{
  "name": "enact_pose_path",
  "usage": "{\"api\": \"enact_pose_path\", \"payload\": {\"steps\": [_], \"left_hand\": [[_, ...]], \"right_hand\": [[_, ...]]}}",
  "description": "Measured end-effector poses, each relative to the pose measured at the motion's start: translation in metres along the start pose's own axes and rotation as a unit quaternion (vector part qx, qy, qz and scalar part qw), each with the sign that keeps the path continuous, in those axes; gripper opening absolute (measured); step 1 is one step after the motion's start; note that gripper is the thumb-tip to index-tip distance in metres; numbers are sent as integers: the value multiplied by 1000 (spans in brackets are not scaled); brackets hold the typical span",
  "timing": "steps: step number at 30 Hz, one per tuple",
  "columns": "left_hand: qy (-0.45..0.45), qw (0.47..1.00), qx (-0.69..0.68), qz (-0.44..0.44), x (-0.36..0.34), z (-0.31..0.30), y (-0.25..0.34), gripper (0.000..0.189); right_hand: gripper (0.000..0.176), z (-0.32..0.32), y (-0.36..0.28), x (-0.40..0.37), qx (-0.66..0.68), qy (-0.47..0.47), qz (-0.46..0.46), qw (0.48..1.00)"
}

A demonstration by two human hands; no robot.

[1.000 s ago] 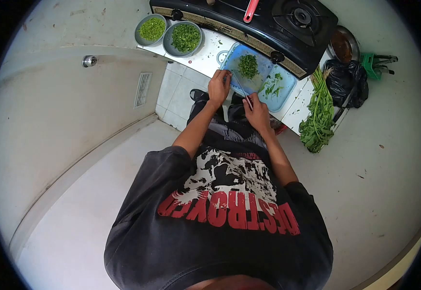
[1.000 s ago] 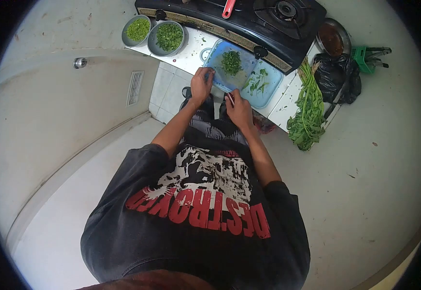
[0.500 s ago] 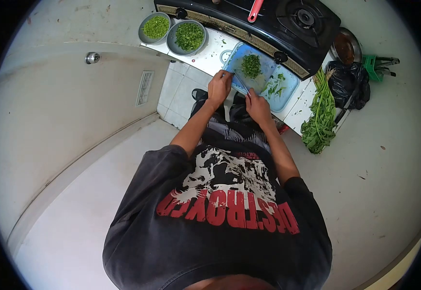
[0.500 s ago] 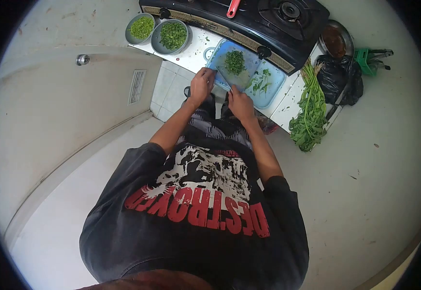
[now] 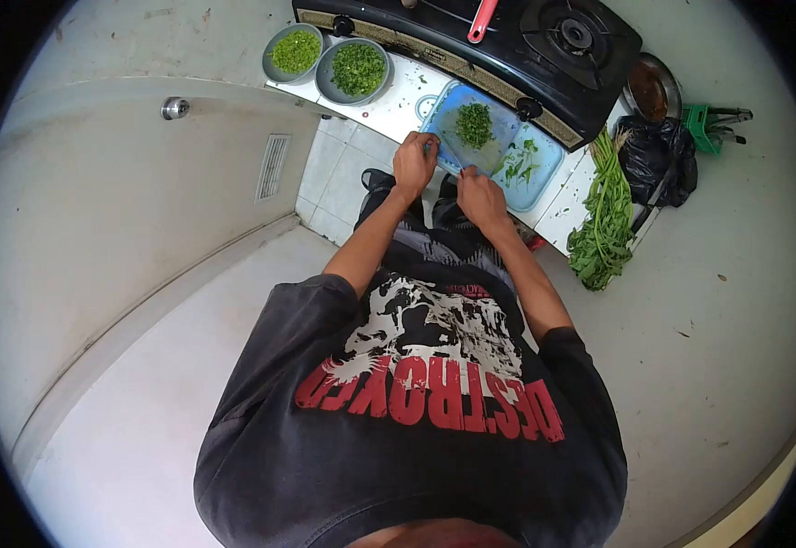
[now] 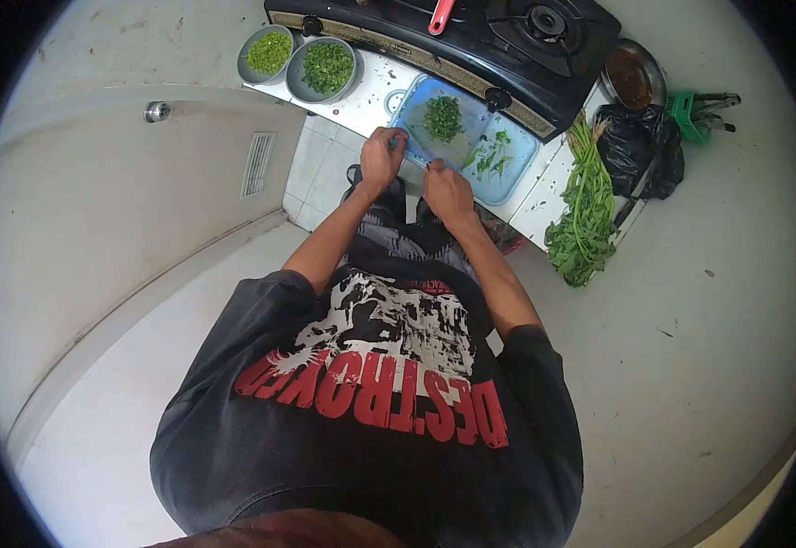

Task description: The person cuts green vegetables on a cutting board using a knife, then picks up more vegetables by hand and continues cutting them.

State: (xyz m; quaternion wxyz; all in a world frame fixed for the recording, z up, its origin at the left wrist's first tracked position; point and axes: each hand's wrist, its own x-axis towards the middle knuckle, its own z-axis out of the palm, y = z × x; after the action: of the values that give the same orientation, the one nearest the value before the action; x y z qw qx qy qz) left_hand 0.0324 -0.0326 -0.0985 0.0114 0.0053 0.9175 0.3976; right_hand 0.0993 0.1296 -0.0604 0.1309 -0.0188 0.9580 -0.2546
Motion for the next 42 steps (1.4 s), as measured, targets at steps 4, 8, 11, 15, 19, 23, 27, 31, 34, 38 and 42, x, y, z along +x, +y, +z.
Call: {"api": "enact_pose_path", "payload": {"steps": [4,8,11,15,19,23,27,31,34,38,42], "left_hand": [[10,1000,-4,5,0,0,0,9],[12,1000,-17,3,-1,0,0,9],[12,1000,-13,15,-1,0,0,9],[22,999,-7,29,0,1,-3,9],[7,1000,4,17,0,-3,3,8],[2,1000,3,-6,2,-3,5,7],[16,1000,-15,-12,4,1,1,12],[15,999,-28,0,1,0,2,7],[8,1000,-11,21,1,-3,2,7],[-16,999,10,48,-1,-6,-1,9],[-27,996,5,80,-2,-8,-2,11]], "right_hand": [[29,4,7,-12,11,8,14,1000],[28,0,10,-25,20,1,30,999],[29,4,7,-21,17,-1,22,1000],[29,9,4,-10,6,20,0,1000],[29,10,4,-4,-9,30,-11,999],[28,6,5,-13,-15,34,-6,999],[27,4,11,-23,-28,13,7,999],[27,1,4,-22,-3,15,31,999],[28,3,0,-14,18,15,31,999],[28,3,-4,-10,17,-3,26,1000],[29,10,1,-8,42,-5,27,999]]}}
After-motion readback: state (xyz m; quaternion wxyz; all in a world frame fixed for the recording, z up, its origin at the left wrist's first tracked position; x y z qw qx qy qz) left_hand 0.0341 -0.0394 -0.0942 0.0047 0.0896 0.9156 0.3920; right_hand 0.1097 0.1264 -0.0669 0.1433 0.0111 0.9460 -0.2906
